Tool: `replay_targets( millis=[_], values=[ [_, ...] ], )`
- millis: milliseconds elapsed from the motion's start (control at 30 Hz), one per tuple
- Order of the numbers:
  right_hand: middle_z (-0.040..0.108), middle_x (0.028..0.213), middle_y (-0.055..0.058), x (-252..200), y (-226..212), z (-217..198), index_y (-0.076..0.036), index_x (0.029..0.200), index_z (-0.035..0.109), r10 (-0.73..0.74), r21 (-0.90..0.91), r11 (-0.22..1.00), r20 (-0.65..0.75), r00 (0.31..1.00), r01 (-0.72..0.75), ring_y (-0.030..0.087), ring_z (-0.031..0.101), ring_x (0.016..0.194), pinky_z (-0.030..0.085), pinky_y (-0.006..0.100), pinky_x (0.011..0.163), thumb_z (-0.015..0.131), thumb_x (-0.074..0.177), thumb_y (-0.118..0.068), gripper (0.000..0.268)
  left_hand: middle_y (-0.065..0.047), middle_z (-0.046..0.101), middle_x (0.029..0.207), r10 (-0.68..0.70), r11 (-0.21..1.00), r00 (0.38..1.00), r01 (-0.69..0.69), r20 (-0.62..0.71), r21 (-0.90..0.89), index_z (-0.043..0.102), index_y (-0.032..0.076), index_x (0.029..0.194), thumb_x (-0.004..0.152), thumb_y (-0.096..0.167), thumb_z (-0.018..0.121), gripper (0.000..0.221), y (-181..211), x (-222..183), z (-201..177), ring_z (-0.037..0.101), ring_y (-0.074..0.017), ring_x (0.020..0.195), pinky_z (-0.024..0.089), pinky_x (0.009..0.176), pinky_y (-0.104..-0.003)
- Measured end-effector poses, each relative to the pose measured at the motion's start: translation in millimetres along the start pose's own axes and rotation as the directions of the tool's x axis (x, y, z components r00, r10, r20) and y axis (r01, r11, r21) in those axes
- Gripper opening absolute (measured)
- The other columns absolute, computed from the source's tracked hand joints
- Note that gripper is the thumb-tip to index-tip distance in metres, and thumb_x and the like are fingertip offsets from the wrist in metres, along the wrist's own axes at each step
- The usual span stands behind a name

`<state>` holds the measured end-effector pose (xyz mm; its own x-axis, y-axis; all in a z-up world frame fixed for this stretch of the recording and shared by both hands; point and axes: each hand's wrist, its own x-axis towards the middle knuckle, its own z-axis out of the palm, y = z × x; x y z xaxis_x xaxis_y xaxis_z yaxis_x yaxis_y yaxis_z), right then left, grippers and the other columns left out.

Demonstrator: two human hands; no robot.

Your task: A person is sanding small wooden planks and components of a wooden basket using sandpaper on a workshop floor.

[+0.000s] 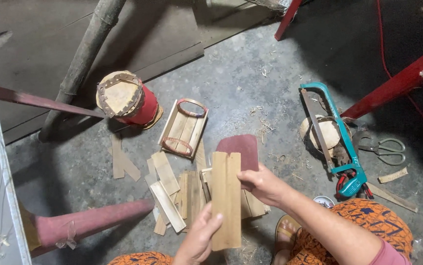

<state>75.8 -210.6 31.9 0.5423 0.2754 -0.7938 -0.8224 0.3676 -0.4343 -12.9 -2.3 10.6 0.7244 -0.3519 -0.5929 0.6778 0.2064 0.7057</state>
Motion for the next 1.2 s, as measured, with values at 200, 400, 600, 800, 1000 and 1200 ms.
replay_targets(
  millis=[200, 400, 600, 800, 1000, 1200],
  values=[
    [0.067, 0.100, 0.018, 7, 2, -13, 0.002, 0.120, 0.055, -0.261, 0.107, 0.961, 0.055, 0.964, 0.254, 0.023, 0.062, 0.083, 0.052, 0.030, 0.070, 0.062, 0.086, 0.003, 0.034, -0.032, 0.058, 0.129, -0.007, 0.881, 0.949, 0.155, 0.315, -0.446, 0.049, -0.011, 0.139, 0.094, 0.059, 0.032, 0.084, -22, 0, 11, 0.069, -0.0410, 0.094, 0.060, 0.058, -0.049],
    [0.051, 0.102, 0.007, -30, -20, 23, 0.007, 0.133, 0.046, -0.872, -0.732, -0.102, 0.392, 0.293, 0.674, 0.019, 0.046, 0.090, 0.046, 0.032, 0.083, 0.041, 0.087, 0.017, 0.047, -0.030, 0.065, 0.107, -0.155, 0.849, 0.975, 0.213, 0.157, -0.484, 0.060, -0.016, 0.126, 0.094, 0.068, 0.025, 0.096, -10, 6, 5, 0.070, -0.0402, 0.082, 0.059, 0.043, -0.045],
    [0.038, 0.156, 0.017, -9, 39, 6, -0.024, 0.141, 0.051, -0.372, -0.568, -0.485, 0.822, 0.431, 0.665, 0.036, 0.038, 0.140, 0.027, 0.053, 0.117, 0.065, 0.086, -0.010, 0.059, -0.038, 0.064, 0.071, -0.171, 0.918, 0.985, 0.157, -0.008, -0.364, 0.052, -0.008, 0.141, 0.103, 0.047, 0.020, 0.075, 0, 0, 3, 0.063, -0.0399, 0.053, 0.044, 0.029, -0.037],
    [0.037, 0.155, 0.021, 22, -18, -23, -0.030, 0.138, 0.051, -0.646, -0.822, -0.472, 0.568, 0.511, 0.318, 0.038, 0.039, 0.139, 0.037, 0.052, 0.112, 0.077, 0.073, -0.002, 0.075, -0.041, 0.061, 0.073, -0.395, 0.842, 0.908, 0.419, 0.140, -0.340, 0.063, -0.024, 0.111, 0.095, 0.066, 0.025, 0.099, -5, 0, 1, 0.047, -0.0386, 0.039, 0.038, 0.032, -0.038],
    [0.029, 0.160, 0.017, 7, -36, -21, -0.013, 0.150, 0.028, -0.687, -0.771, 0.305, 0.228, 0.690, 0.559, 0.030, 0.034, 0.145, 0.028, 0.050, 0.120, 0.032, 0.064, 0.029, 0.095, -0.036, 0.073, 0.081, -0.081, 0.969, 0.991, 0.103, 0.106, -0.222, 0.059, -0.021, 0.114, 0.095, 0.047, 0.043, 0.072, -8, -5, -1, 0.058, -0.0360, 0.041, 0.051, 0.039, -0.040],
    [0.067, 0.115, 0.009, 24, 6, -34, -0.008, 0.126, 0.057, -0.683, -0.743, 0.443, 0.083, 0.725, 0.502, 0.023, 0.061, 0.105, 0.047, 0.037, 0.089, 0.039, 0.078, -0.008, 0.051, -0.016, 0.045, 0.162, -0.067, 0.996, 0.900, 0.034, -0.431, -0.085, 0.023, 0.002, 0.158, 0.080, 0.019, 0.075, 0.095, -20, 7, -5, 0.048, -0.0255, 0.146, 0.034, 0.122, -0.042]
  ],
)
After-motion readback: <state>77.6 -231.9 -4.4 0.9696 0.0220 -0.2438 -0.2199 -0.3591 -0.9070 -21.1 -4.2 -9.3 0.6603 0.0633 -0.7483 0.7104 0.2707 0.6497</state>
